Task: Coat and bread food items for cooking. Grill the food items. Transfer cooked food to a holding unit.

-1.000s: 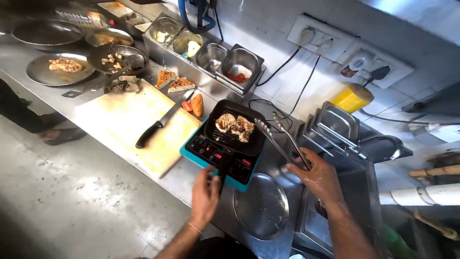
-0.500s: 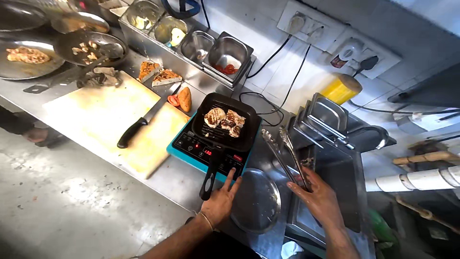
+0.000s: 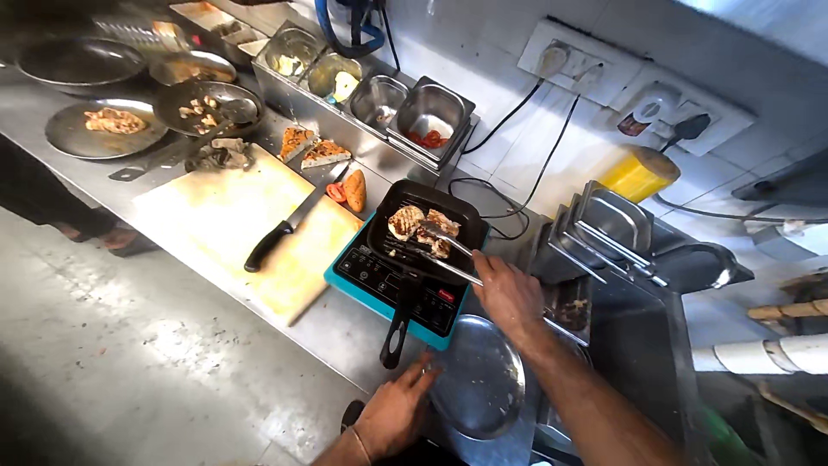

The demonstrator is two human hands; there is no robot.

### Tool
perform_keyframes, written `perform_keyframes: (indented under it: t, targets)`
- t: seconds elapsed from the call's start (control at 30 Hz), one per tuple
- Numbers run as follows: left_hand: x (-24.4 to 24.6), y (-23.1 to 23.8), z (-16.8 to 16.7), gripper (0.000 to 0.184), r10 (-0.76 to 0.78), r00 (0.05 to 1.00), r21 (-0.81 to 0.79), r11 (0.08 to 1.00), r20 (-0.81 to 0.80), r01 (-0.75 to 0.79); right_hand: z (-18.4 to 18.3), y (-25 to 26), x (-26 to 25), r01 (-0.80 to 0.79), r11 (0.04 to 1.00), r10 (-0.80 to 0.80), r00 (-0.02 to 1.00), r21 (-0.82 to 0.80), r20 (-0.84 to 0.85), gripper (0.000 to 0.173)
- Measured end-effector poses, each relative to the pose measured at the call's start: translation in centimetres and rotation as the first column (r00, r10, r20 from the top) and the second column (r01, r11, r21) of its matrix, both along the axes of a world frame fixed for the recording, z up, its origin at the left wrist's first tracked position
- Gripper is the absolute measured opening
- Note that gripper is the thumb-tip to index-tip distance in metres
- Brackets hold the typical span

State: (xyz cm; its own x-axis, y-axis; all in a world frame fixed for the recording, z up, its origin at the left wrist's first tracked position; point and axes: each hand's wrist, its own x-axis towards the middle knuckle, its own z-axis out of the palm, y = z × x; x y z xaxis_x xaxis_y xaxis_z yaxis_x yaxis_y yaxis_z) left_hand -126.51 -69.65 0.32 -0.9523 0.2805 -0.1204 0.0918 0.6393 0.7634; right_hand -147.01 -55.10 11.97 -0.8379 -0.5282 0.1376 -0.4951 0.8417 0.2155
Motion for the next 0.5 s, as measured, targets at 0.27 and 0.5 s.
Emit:
perform_keyframes:
  t: [0.27,0.5]
  targets:
    - [5.4,-3.5,-2.8,0.049,0.201,0.977,0.154,0.966,0.071,-0.21,-0.5,-4.2,-2.3,0.053,0.992,-0.061,0.995,0.115,0.074,0.044]
    - [5.0,-4.9,-2.7,0.048,0.185,0.974,0.234,0.949,0.132,-0.212,2.5,-3.3,-5.2,0.283,0.924,-0.159,0.896,-0.258,0.414,0.035]
